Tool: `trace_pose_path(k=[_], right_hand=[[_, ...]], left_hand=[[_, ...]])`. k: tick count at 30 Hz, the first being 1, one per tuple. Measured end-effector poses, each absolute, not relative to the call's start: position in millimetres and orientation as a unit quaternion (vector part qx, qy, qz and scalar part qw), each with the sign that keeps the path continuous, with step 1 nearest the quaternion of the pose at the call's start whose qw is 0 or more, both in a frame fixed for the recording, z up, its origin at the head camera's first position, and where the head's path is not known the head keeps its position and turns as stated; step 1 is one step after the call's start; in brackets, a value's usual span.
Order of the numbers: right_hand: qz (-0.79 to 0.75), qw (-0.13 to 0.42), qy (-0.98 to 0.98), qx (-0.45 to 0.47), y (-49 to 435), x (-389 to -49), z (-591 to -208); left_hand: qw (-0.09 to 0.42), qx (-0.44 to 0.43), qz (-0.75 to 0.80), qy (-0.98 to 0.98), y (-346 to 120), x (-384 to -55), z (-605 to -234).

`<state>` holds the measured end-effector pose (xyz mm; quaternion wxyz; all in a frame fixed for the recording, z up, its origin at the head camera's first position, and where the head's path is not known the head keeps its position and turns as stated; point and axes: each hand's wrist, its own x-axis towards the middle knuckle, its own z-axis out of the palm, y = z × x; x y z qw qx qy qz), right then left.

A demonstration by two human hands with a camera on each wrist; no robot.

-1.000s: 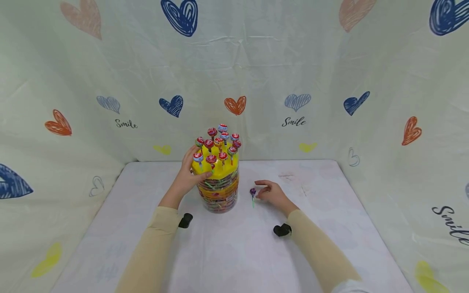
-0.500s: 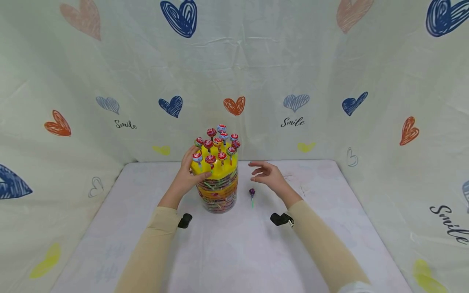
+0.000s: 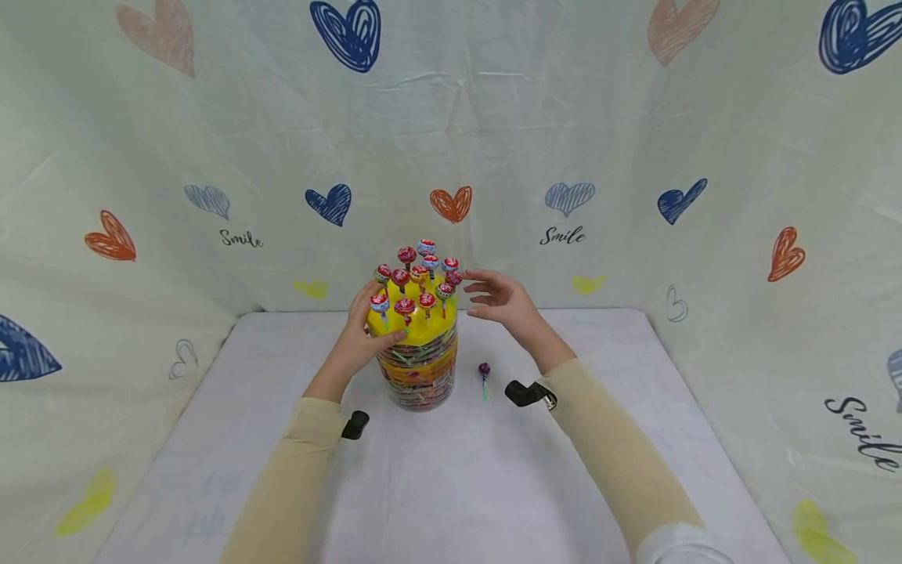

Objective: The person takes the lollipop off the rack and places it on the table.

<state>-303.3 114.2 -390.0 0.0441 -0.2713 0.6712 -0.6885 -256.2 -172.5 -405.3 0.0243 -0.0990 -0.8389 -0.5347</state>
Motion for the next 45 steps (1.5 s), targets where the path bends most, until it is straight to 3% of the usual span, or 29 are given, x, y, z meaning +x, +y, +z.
trace_pose_path(k=[23, 33, 45], right_hand=[[-0.665, 0.085, 0.670, -0.319, 99, -313, -368], [-0.663, 0.056, 0.672, -0.324, 98, -312, -363], [-0.706, 0.004, 0.636, -0.311, 115, -306, -358]], left_hand=[[0.014, -0.090, -0.543, -0.835, -171, -255, -402], [0.009, -0.090, -0.545, -0.834, -166, -245, -387], [0.019, -0.097, -0.549, -0.830, -171, -255, -402]])
